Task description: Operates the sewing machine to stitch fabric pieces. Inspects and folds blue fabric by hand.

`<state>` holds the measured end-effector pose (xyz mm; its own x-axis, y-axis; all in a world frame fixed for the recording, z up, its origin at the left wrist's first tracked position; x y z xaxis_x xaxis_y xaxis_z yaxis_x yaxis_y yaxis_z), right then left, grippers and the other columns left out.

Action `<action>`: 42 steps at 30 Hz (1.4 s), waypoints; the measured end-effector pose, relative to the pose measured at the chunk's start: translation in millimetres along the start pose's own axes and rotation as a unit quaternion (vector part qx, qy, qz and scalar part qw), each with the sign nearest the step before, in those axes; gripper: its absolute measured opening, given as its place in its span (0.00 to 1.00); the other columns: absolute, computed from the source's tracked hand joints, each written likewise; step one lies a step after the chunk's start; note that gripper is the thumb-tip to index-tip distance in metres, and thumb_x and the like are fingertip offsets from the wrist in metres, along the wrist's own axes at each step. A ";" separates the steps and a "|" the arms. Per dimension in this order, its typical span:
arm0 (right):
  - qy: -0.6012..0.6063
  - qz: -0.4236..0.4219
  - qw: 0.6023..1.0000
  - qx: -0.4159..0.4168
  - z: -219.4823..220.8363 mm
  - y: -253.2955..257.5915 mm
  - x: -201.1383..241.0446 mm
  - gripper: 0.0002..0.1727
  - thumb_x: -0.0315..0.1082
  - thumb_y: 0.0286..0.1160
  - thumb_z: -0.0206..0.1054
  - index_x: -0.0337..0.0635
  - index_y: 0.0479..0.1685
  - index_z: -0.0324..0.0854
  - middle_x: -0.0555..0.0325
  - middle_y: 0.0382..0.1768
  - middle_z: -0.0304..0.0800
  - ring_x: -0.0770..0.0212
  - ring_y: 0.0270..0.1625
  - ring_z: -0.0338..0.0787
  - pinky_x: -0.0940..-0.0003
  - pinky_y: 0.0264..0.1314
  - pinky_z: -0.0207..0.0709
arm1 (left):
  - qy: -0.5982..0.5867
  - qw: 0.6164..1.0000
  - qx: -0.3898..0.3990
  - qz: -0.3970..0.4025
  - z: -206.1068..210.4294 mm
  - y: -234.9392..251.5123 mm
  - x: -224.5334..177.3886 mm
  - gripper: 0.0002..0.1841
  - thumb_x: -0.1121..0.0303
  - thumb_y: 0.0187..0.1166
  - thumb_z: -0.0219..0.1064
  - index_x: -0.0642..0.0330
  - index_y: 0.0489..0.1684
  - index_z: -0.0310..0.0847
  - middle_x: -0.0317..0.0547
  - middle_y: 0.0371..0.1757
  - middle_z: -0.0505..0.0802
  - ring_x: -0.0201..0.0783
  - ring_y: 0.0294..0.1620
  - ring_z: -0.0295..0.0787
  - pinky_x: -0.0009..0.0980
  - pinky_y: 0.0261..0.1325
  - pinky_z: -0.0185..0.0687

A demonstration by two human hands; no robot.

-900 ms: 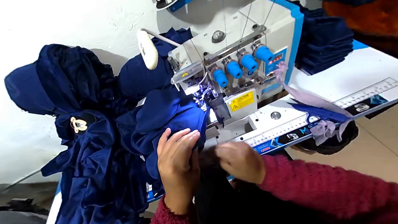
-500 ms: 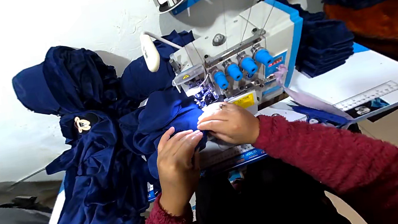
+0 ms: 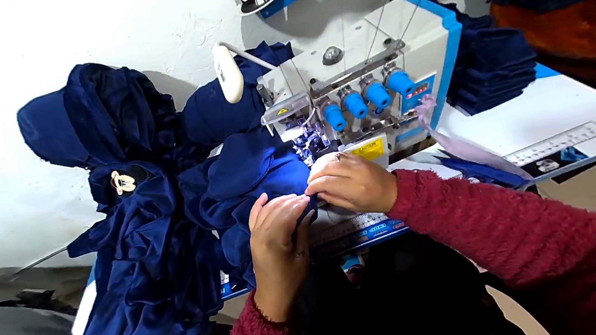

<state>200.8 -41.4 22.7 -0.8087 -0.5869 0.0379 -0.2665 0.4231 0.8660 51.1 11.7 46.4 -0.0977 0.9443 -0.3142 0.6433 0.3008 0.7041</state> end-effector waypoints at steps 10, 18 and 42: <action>-0.017 -0.033 0.999 -0.018 -10.8 -23.8 4.5 0.10 0.23 0.83 0.60 0.38 0.45 0.89 0.48 0.47 0.95 0.51 0.59 0.93 0.57 0.70 0.83 | 0.054 0.979 0.086 0.174 18.4 5.4 -24.8 0.10 0.78 0.79 0.62 0.64 0.46 0.91 0.48 0.50 0.97 0.47 0.64 0.92 0.52 0.81 0.75; -0.010 -0.033 0.998 -0.051 -9.7 -29.9 2.6 0.09 0.23 0.81 0.63 0.38 0.45 0.91 0.49 0.47 0.96 0.52 0.60 0.93 0.58 0.68 0.84 | 0.064 0.966 0.119 0.222 20.0 9.0 -22.0 0.11 0.77 0.80 0.60 0.65 0.46 0.91 0.50 0.50 0.97 0.48 0.61 0.93 0.50 0.78 0.79; 0.121 0.410 0.903 -0.047 74.9 -29.6 50.9 0.32 0.41 0.78 0.70 0.31 0.78 0.73 0.43 0.65 0.89 0.51 0.65 0.91 0.52 0.68 0.85 | -0.120 0.927 0.303 -0.188 24.5 94.0 67.3 0.03 0.69 0.77 0.74 0.51 0.38 0.95 0.31 0.37 0.96 0.21 0.40 0.90 0.26 0.47 0.86</action>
<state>128.2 -32.1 -38.4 -0.5724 -0.2421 0.7834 0.4246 0.7298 0.5358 123.6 100.3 75.9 -0.2767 0.7092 -0.6484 0.9132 0.4041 0.0522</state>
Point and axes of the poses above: each hand's wrist, its own y-axis towards the middle knuckle, its own z-axis out of the palm, x = y × z, the point moved 7 cm from there along y, towards the middle knuckle
